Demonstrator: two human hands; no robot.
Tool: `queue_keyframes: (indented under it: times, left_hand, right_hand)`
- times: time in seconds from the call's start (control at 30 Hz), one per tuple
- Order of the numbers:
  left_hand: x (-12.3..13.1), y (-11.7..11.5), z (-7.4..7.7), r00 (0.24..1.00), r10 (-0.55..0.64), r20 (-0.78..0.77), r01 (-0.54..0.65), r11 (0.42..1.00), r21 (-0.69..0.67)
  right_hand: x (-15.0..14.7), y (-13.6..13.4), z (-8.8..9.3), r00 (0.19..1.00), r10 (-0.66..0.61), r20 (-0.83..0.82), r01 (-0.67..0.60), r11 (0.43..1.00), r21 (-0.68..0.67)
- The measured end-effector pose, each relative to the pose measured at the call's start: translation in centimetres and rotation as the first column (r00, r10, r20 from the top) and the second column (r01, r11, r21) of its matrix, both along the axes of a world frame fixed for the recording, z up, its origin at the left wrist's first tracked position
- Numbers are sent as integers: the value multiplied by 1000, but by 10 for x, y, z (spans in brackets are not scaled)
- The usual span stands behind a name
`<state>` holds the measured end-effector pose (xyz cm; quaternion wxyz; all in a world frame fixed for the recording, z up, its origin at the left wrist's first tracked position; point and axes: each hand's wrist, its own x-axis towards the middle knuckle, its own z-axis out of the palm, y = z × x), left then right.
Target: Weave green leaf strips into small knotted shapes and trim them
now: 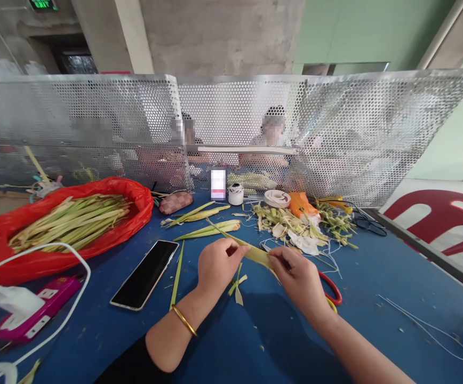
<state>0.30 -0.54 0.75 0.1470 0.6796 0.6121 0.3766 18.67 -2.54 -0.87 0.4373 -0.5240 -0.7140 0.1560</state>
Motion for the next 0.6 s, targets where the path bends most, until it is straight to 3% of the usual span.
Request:
queue_keyframes:
  times: [0.07,0.13,0.27,0.33,0.43,0.5,0.6]
  left_hand:
    - [-3,5,-3,992,106,72,-103,993,-53]
    - [-6,12,-7,954,171,245,-144,982,-124]
    - [-10,20,-13,712,135,689,97,953,-288]
    - [-11,21,-13,662,133,738,158,937,-311]
    - [-15,25,-11,664,172,728,140,927,-348]
    - [-21,34,-9,654,225,722,94,923,-373]
    - [-37,55,-5,639,305,706,-22,925,-380]
  right_hand:
    - [-1,-1,1,1000,11,27,-12,999,32]
    - [-1,-2,1,999,34,37,-35,999,35]
    - [1,-1,1,991,118,60,-117,993,-17]
    - [4,3,-1,988,144,49,-139,986,-92]
    - [9,12,-8,986,123,-108,-148,954,-260]
    - [12,19,-15,973,62,-223,-135,934,-329]
    - [13,24,-20,978,15,-208,-86,937,-338]
